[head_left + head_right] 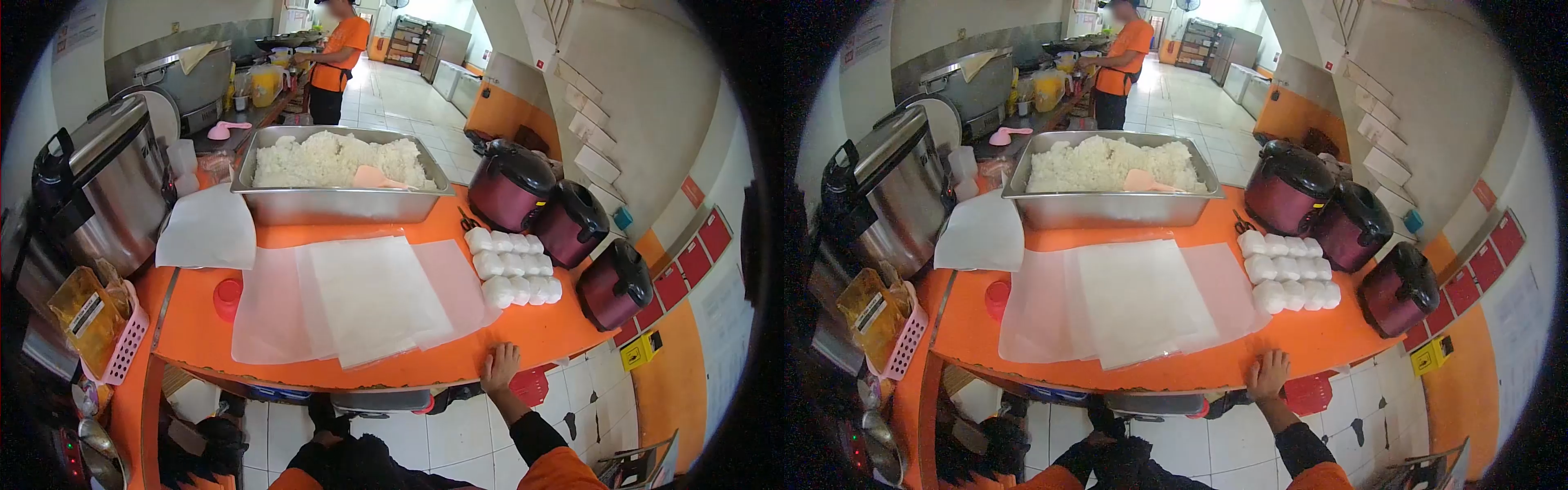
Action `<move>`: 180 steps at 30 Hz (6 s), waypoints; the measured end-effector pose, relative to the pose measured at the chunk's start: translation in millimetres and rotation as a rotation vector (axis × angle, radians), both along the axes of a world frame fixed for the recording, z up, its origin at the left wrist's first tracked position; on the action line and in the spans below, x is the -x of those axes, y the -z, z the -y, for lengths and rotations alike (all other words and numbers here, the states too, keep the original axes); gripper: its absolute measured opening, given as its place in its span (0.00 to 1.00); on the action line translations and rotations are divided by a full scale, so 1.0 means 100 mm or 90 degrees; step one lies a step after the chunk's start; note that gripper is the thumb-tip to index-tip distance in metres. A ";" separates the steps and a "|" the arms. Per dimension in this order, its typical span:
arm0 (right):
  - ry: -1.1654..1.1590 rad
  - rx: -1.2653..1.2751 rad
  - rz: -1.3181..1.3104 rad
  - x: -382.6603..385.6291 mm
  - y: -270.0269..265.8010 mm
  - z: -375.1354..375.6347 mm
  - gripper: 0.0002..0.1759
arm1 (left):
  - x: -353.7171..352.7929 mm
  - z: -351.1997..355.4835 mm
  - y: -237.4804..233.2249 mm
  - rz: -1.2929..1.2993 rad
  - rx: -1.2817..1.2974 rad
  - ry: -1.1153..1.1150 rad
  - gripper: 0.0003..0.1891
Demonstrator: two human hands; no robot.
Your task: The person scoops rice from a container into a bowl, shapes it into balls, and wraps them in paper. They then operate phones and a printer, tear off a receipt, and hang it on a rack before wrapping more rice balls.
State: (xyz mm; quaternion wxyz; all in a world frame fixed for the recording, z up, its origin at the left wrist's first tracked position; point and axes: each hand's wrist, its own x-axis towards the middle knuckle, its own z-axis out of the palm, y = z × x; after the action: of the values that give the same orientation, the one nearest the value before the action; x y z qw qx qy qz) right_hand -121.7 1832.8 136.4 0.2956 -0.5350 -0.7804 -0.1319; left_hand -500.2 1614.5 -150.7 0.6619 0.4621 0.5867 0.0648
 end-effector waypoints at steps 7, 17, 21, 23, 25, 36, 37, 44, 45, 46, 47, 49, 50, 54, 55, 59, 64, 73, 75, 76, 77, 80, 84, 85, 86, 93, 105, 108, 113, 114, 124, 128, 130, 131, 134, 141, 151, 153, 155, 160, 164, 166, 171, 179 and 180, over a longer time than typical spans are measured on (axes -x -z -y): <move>-0.018 -0.016 -0.008 -0.01 0.02 -0.02 0.17 | -0.01 -0.06 -0.06 -0.005 0.009 -0.022 0.27; -0.028 -0.012 0.004 -0.02 -0.01 -0.03 0.16 | -0.14 -0.08 0.00 0.001 0.024 -0.052 0.30; -0.019 -0.028 0.010 -0.03 0.02 -0.04 0.16 | -0.12 -0.06 -0.02 0.007 0.022 -0.072 0.32; -0.016 -0.030 0.010 -0.02 0.02 -0.03 0.16 | -0.09 -0.03 -0.04 0.020 0.012 -0.085 0.33; -0.016 -0.037 0.013 -0.03 0.03 -0.04 0.16 | -0.09 -0.02 -0.05 0.026 0.007 -0.094 0.34; -0.035 -0.007 -0.022 -0.02 0.00 -0.03 0.16 | -0.15 -0.01 -0.06 -0.080 0.076 -0.051 0.38; -0.033 -0.004 -0.018 -0.01 0.00 -0.03 0.16 | -0.14 0.00 -0.07 -0.083 0.074 -0.054 0.38; -0.025 -0.010 -0.011 -0.04 -0.01 -0.04 0.15 | -0.16 -0.05 -0.04 -0.107 0.070 -0.058 0.38; -0.021 -0.004 -0.019 -0.01 0.00 -0.02 0.15 | -0.16 -0.07 -0.05 -0.113 0.070 -0.060 0.38; -0.022 -0.004 -0.018 0.01 0.00 -0.01 0.15 | -0.15 -0.08 -0.07 -0.117 0.069 -0.060 0.38; -0.022 -0.006 -0.016 0.01 -0.01 -0.01 0.15 | -0.15 -0.11 -0.07 -0.122 0.067 -0.057 0.38; -0.025 -0.009 -0.016 0.00 -0.03 -0.01 0.15 | -0.16 -0.14 -0.09 -0.128 0.065 -0.057 0.38; -0.028 -0.010 -0.019 0.00 -0.03 -0.01 0.15 | -0.16 -0.15 -0.10 -0.132 0.064 -0.057 0.38; -0.021 -0.029 -0.005 0.00 0.01 -0.02 0.16 | -0.13 -0.18 -0.15 -0.145 0.056 -0.061 0.38; -0.021 -0.031 -0.002 -0.01 0.00 -0.04 0.16 | -0.14 -0.18 -0.15 -0.145 0.056 -0.061 0.38; -0.032 -0.042 0.002 -0.03 0.02 -0.04 0.16 | -0.16 -0.17 -0.10 -0.150 0.057 -0.057 0.38; -0.016 -0.023 0.006 -0.03 0.03 -0.02 0.16 | -0.21 -0.14 -0.09 -0.153 0.059 -0.060 0.39; -0.016 -0.035 0.001 -0.01 0.00 -0.01 0.15 | -0.24 -0.23 -0.10 -0.180 0.053 -0.057 0.39; -0.015 -0.044 0.015 -0.02 0.02 -0.03 0.15 | -0.23 -0.24 -0.09 -0.183 0.051 -0.060 0.39; -0.022 -0.038 0.006 -0.02 0.02 -0.03 0.15 | -0.22 -0.23 -0.08 -0.187 0.052 -0.059 0.39; -0.028 -0.029 -0.002 0.00 -0.02 -0.02 0.14 | -0.22 -0.22 -0.09 -0.189 0.051 -0.059 0.39; -0.032 -0.025 -0.008 0.01 -0.03 0.00 0.15 | -0.22 -0.22 -0.11 -0.196 0.048 -0.060 0.39; -0.030 -0.030 -0.006 0.02 -0.04 -0.01 0.15 | -0.20 -0.24 -0.15 -0.205 0.044 -0.065 0.39; -0.026 -0.032 -0.004 0.00 -0.02 -0.01 0.15 | -0.20 -0.25 -0.15 -0.207 0.044 -0.065 0.39; -0.020 -0.033 0.000 -0.01 0.00 -0.01 0.16 | -0.21 -0.26 -0.14 -0.208 0.043 -0.065 0.39; -0.036 -0.018 -0.015 -0.04 0.04 -0.02 0.17 | -0.25 -0.25 -0.13 -0.218 0.049 -0.065 0.39; -0.020 -0.017 -0.002 -0.07 0.08 -0.04 0.16 | -0.31 -0.08 -0.07 -0.222 0.045 -0.065 0.40; -0.022 -0.022 -0.012 -0.05 0.07 -0.03 0.16 | -0.31 -0.06 -0.06 -0.227 0.046 -0.066 0.40; -0.037 -0.025 -0.026 -0.03 0.02 -0.02 0.16 | -0.29 -0.08 -0.12 -0.235 0.041 -0.066 0.40; -0.045 -0.031 -0.033 -0.01 0.01 -0.02 0.16 | -0.30 -0.07 -0.12 -0.235 0.041 -0.068 0.40; -0.030 -0.035 -0.015 0.00 0.00 -0.01 0.15 | -0.33 -0.07 -0.06 -0.240 0.038 -0.067 0.40; -0.028 -0.030 -0.013 -0.01 0.00 -0.01 0.15 | -0.35 -0.05 -0.06 -0.242 0.035 -0.068 0.40; -0.033 -0.034 -0.022 0.01 0.01 -0.02 0.15 | -0.33 -0.05 -0.07 -0.246 0.035 -0.070 0.40; -0.032 -0.034 -0.023 -0.01 0.04 -0.03 0.16 | -0.33 -0.05 -0.06 -0.247 0.034 -0.069 0.40; -0.029 -0.044 -0.013 -0.04 0.07 -0.04 0.16 | -0.35 -0.05 -0.03 -0.247 0.034 -0.066 0.41; -0.033 -0.045 -0.010 0.04 -0.06 0.00 0.16 | -0.35 -0.08 -0.05 -0.247 0.034 -0.064 0.41; -0.016 -0.058 0.006 -0.02 0.01 -0.03 0.15 | -0.36 -0.10 -0.03 -0.254 0.030 -0.068 0.41; -0.023 -0.053 -0.003 0.00 -0.01 -0.02 0.14 | -0.37 -0.09 -0.03 -0.252 0.033 -0.072 0.41; -0.033 -0.042 -0.012 0.03 -0.07 0.01 0.14 | -0.39 -0.11 -0.06 -0.252 0.031 -0.071 0.41; -0.035 -0.031 -0.012 0.02 -0.04 0.00 0.15 | -0.38 -0.12 -0.07 -0.254 0.024 -0.083 0.41; -0.040 -0.020 -0.007 -0.06 0.06 -0.05 0.17 | -0.37 -0.05 -0.02 -0.252 0.021 -0.097 0.41; -0.038 -0.030 -0.004 -0.04 0.04 -0.03 0.16 | -0.36 -0.04 -0.01 -0.254 0.023 -0.100 0.41; -0.026 -0.066 0.007 0.01 0.02 -0.04 0.16 | -0.33 -0.05 -0.04 -0.265 0.012 -0.107 0.42; -0.043 -0.002 -0.014 -0.06 0.06 -0.01 0.17 | -0.42 0.01 -0.10 -0.271 0.006 -0.125 0.42; -0.043 -0.007 -0.014 -0.06 0.06 -0.04 0.16 | -0.42 0.02 -0.11 -0.271 0.005 -0.129 0.42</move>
State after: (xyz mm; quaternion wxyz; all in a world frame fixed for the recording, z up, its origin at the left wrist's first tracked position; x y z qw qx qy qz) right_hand -115.5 1836.6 129.9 0.3111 -0.5081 -0.7942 -0.1199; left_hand -457.8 1612.7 -139.8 0.5154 0.4015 0.7565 0.0294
